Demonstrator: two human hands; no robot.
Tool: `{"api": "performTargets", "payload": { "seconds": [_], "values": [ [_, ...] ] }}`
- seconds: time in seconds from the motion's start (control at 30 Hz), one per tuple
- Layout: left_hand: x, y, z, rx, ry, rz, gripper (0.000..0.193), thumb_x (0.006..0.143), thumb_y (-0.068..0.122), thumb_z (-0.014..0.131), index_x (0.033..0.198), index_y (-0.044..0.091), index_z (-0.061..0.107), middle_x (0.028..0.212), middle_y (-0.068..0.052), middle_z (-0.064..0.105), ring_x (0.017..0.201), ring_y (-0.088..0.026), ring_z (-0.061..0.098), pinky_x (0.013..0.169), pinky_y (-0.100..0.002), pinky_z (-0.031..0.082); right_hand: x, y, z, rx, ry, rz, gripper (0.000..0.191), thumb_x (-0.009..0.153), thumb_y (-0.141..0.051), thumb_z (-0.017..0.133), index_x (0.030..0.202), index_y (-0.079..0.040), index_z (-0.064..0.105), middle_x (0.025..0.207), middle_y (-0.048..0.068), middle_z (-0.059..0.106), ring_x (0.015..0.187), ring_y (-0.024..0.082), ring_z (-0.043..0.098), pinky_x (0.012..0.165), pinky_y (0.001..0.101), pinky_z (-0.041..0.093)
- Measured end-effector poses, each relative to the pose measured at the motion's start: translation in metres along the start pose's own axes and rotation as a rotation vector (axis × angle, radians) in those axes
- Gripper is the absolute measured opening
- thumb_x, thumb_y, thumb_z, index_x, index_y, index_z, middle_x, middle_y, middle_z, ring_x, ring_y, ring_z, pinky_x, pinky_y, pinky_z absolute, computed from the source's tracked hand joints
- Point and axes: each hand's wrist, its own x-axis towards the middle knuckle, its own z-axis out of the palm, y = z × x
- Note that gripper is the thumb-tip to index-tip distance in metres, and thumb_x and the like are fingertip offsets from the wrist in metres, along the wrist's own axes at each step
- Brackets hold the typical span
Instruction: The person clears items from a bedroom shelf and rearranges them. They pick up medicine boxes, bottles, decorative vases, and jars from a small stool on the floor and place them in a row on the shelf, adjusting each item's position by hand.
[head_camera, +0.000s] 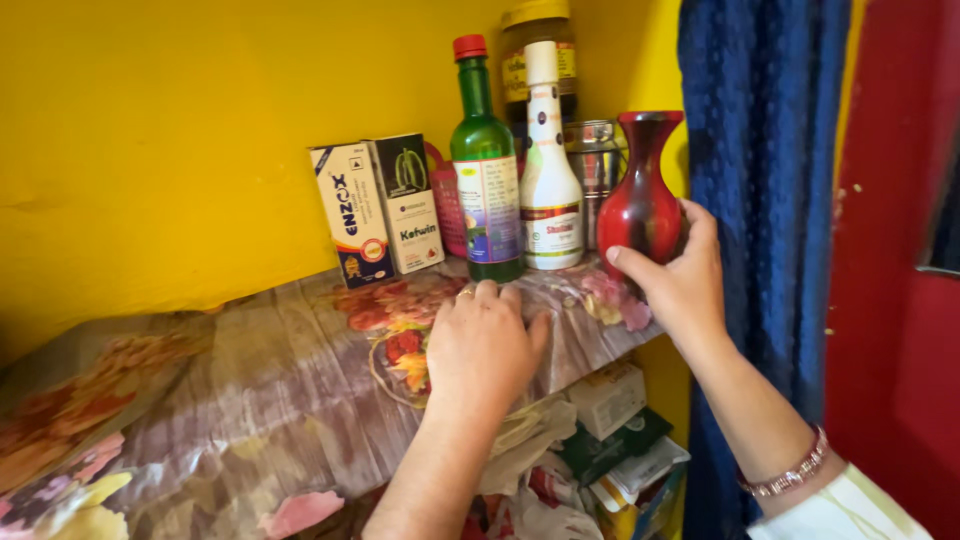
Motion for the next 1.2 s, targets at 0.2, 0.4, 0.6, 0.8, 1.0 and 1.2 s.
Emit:
{"api": "performTargets", "payload": {
  "seconds": [0.2,0.4,0.6,0.8,1.0,1.2],
  "values": [
    [-0.001,-0.011,-0.011,-0.488,0.396,-0.071,0.028,0.087,0.016,0.063,0.108,0.0,0.07,0.108,-0.021,0.071,0.104,-0.039,0.068,0.094,-0.047,0.053,-0.047,-0.043,0.04,0.419,-0.312,-0.119,0.087,0.077,-0.021,0.088,0.147,-0.002,0.041,0.135,0.014,0.061,0.123,0.02,0.062,0.107,0.0364,0.05],
    [-0.008,-0.078,-0.065,-0.258,0.315,-0.198,0.028,0.084,0.014,0.064,0.105,-0.003,0.069,0.102,-0.027,0.07,0.099,-0.045,0.066,0.087,-0.051,0.053,-0.038,-0.091,0.108,0.233,-0.624,-0.003,0.088,0.068,-0.028,0.091,0.139,-0.003,0.045,0.123,0.012,0.069,0.114,0.02,0.067,0.1,0.0343,0.051],
    [0.007,-0.131,-0.106,0.119,0.041,-0.354,0.032,0.083,0.023,0.07,0.099,-0.005,0.069,0.1,-0.03,0.068,0.097,-0.046,0.066,0.087,-0.053,0.052,-0.029,-0.137,0.192,0.274,-0.896,-0.027,0.074,0.065,-0.025,0.094,0.126,-0.003,0.059,0.117,0.011,0.071,0.109,0.022,0.068,0.094,0.0354,0.053],
    [0.033,-0.148,-0.13,0.201,-0.126,-0.482,0.031,0.083,0.025,0.072,0.1,-0.001,0.074,0.103,-0.028,0.072,0.101,-0.043,0.069,0.092,-0.05,0.054,-0.022,-0.165,0.243,0.093,-1.071,0.118,0.057,0.066,-0.018,0.087,0.118,-0.007,0.066,0.107,0.015,0.076,0.095,0.033,0.073,0.083,0.0443,0.057],
    [0.034,-0.155,-0.127,0.092,-0.141,-0.622,0.034,0.083,0.026,0.074,0.108,0.001,0.073,0.109,-0.026,0.071,0.106,-0.044,0.066,0.093,-0.051,0.053,-0.033,-0.162,0.272,-0.144,-0.898,-0.204,0.073,0.064,-0.026,0.095,0.125,-0.004,0.06,0.121,0.028,0.061,0.11,0.042,0.062,0.097,0.0434,0.05],
    [0.028,-0.165,-0.114,0.044,-0.105,-0.657,0.04,0.086,0.026,0.073,0.115,0.0,0.066,0.113,-0.028,0.07,0.11,-0.044,0.066,0.096,-0.05,0.051,-0.048,-0.142,0.288,-0.065,-0.771,-0.312,0.074,0.069,-0.017,0.084,0.129,0.003,0.047,0.115,0.033,0.06,0.108,0.049,0.061,0.093,0.0483,0.052]
  ]
}}
